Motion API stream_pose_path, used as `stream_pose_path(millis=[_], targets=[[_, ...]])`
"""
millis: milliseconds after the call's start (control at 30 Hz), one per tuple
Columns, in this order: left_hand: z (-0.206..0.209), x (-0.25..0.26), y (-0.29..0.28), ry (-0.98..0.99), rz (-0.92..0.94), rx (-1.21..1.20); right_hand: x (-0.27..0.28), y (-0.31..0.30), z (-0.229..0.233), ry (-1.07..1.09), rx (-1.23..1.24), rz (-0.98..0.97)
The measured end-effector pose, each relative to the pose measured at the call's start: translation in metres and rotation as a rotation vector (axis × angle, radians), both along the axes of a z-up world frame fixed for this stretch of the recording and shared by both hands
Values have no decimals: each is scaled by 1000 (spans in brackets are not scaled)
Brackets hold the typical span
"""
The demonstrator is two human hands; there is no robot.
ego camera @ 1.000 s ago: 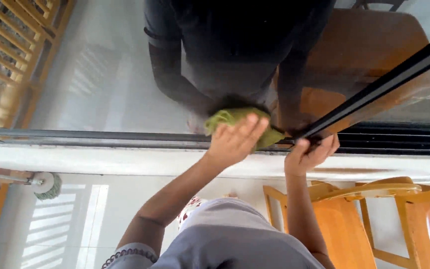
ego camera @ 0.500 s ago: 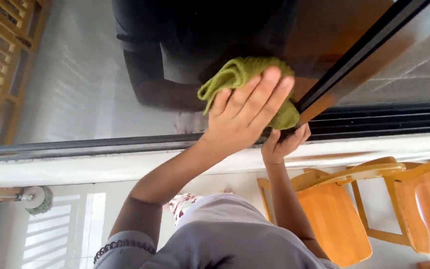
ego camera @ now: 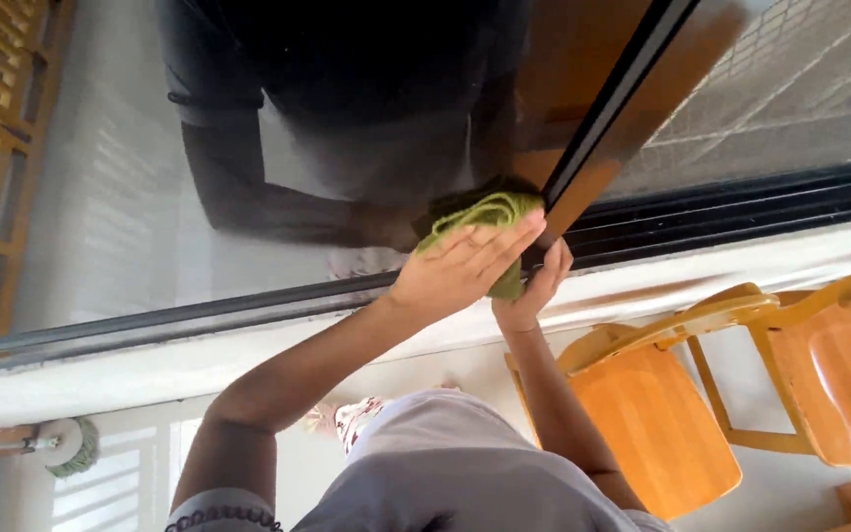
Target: The person wipes a glass window and its frame with a green cloth. They move the cloth along the bottom edge and side of the window, then continue wiping the glass surface in broad strokes.
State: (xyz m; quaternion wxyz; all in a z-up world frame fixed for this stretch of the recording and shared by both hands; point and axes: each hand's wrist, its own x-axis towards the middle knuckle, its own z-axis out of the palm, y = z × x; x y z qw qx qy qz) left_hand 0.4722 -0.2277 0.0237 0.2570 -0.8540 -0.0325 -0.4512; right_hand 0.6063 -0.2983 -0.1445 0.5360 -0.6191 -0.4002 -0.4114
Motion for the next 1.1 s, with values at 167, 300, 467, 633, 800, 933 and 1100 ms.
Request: stream_pose_path(millis=[167, 300, 467, 633, 800, 933, 1100], targets=[[64, 15, -7, -99, -12, -41, -15, -5, 27, 159, 66, 161], [42, 22, -9, -154, -65, -66, -30, -23, 42, 199, 18, 197], [-29, 15, -7, -88, 58, -101, -76, -41, 55, 400, 226, 489], [-34, -10, -14, -40, -34, -257, -101, -54, 62, 474, 1, 454], [-49, -33, 0, -21, -75, -263, -119, -52, 90, 487, -181, 543], [-61, -31, 8, -11, -97, -234, -114, -40, 67, 507, -260, 611], [-55, -27, 5, 9, -80, -215, -98, -21, 55, 455, -247, 490]])
